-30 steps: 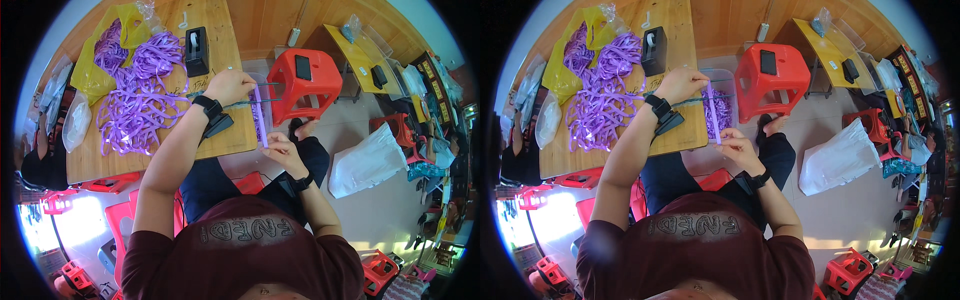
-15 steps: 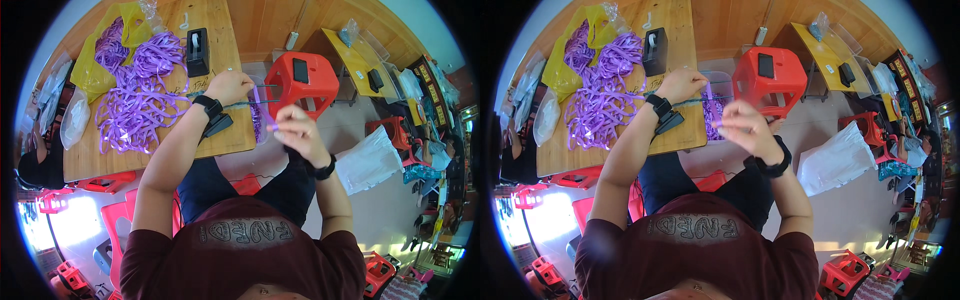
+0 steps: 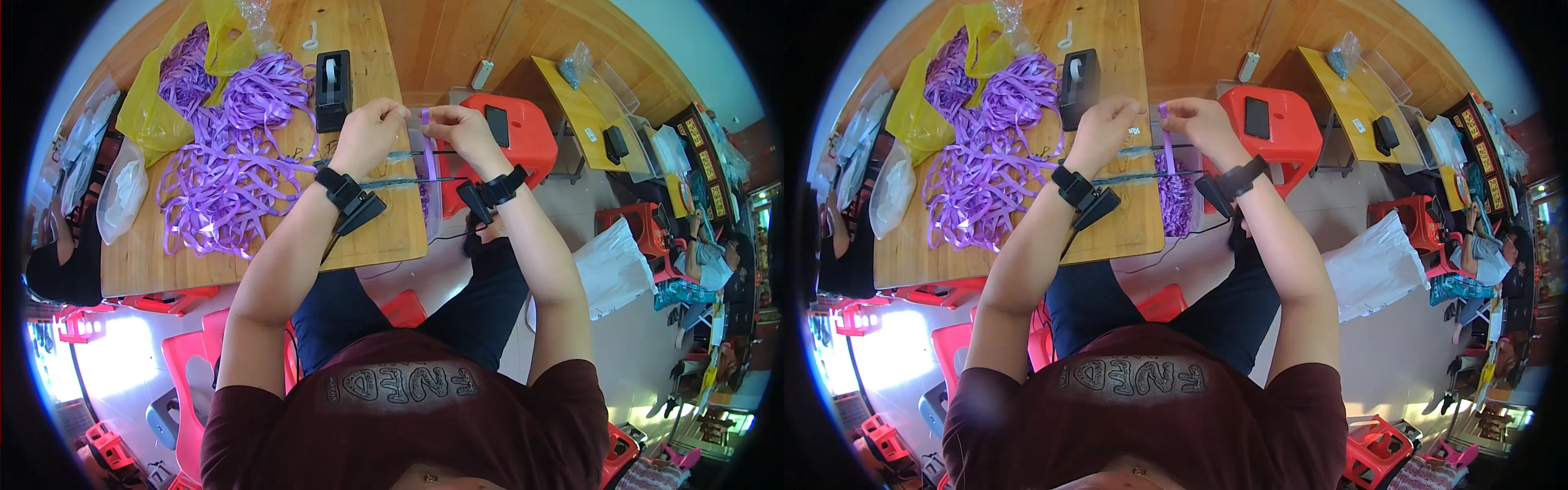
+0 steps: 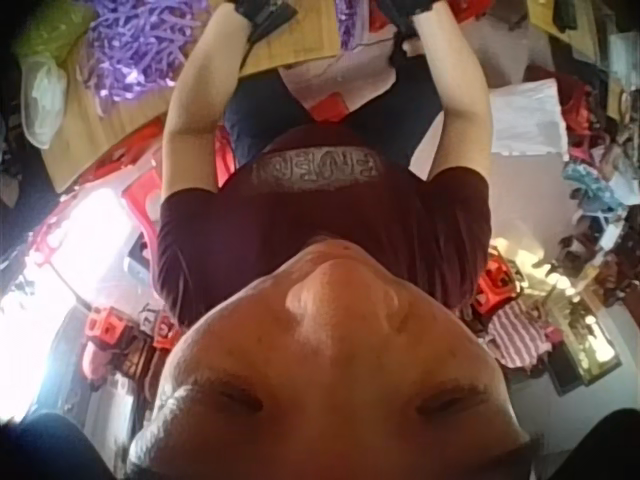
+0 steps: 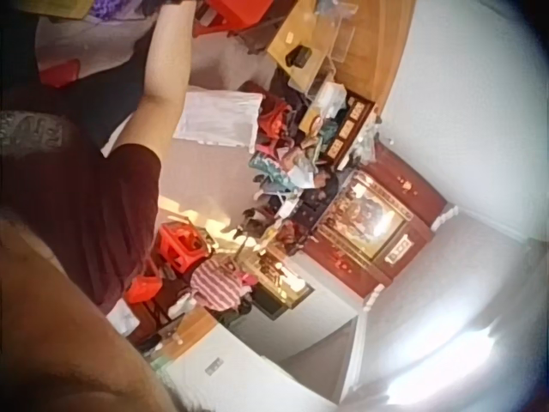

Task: Tying knots in purple lanyards or ribbons.

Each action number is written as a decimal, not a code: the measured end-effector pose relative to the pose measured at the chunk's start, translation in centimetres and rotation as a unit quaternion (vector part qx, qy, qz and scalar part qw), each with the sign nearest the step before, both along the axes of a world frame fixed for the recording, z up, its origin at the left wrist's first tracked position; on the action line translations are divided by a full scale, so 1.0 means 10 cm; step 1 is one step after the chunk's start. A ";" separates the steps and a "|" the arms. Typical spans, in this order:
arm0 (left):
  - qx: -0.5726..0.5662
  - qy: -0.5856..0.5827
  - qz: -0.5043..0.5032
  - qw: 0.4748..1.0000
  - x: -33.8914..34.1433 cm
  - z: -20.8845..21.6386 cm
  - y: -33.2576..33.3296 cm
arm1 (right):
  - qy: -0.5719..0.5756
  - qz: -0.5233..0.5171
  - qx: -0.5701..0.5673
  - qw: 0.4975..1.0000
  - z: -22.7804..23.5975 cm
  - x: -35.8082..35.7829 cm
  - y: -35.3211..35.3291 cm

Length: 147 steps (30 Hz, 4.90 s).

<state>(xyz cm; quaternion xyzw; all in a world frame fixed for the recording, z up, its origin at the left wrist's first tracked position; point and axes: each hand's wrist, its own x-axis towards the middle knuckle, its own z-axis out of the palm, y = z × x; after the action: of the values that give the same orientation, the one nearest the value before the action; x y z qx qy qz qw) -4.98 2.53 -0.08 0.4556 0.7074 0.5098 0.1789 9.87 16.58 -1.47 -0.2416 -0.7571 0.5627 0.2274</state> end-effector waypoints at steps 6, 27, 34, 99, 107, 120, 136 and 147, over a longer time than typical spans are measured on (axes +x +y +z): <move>-0.009 0.083 -0.051 0.995 0.11 -0.01 -0.03 | -0.010 0.020 -0.055 0.998 -0.23 -0.07 0.11; -0.119 0.259 -0.189 0.940 0.10 -0.14 0.05 | 0.072 0.107 -0.293 0.947 -0.74 0.46 -0.36; -0.098 0.275 -0.184 0.939 0.09 -0.17 0.02 | 0.068 0.056 -0.273 0.958 -0.88 0.54 -0.54; -0.267 -0.196 -0.272 0.903 0.40 -0.05 -0.31 | -0.195 0.236 -0.064 0.950 0.80 -0.62 -0.18; -0.278 -0.225 -0.265 0.895 0.42 -0.10 -0.29 | -0.364 0.268 0.133 0.882 0.88 -0.04 -0.03; -0.288 -0.218 -0.267 0.893 0.43 0.01 -0.29 | -0.395 0.262 0.382 0.793 0.62 -0.15 0.04; -0.302 -0.213 -0.261 0.892 0.45 0.05 -0.29 | -0.170 0.357 0.361 0.844 0.30 0.02 0.07; -0.309 -0.218 -0.247 0.892 0.46 0.04 -0.28 | -0.089 0.055 -0.292 0.951 -0.35 0.71 0.00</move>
<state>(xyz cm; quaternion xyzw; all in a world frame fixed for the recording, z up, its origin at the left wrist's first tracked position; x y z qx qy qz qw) -0.42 -0.29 0.36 0.4147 0.6369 0.2914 0.5810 16.93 16.56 -4.94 -0.3049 -0.5888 0.7471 0.0475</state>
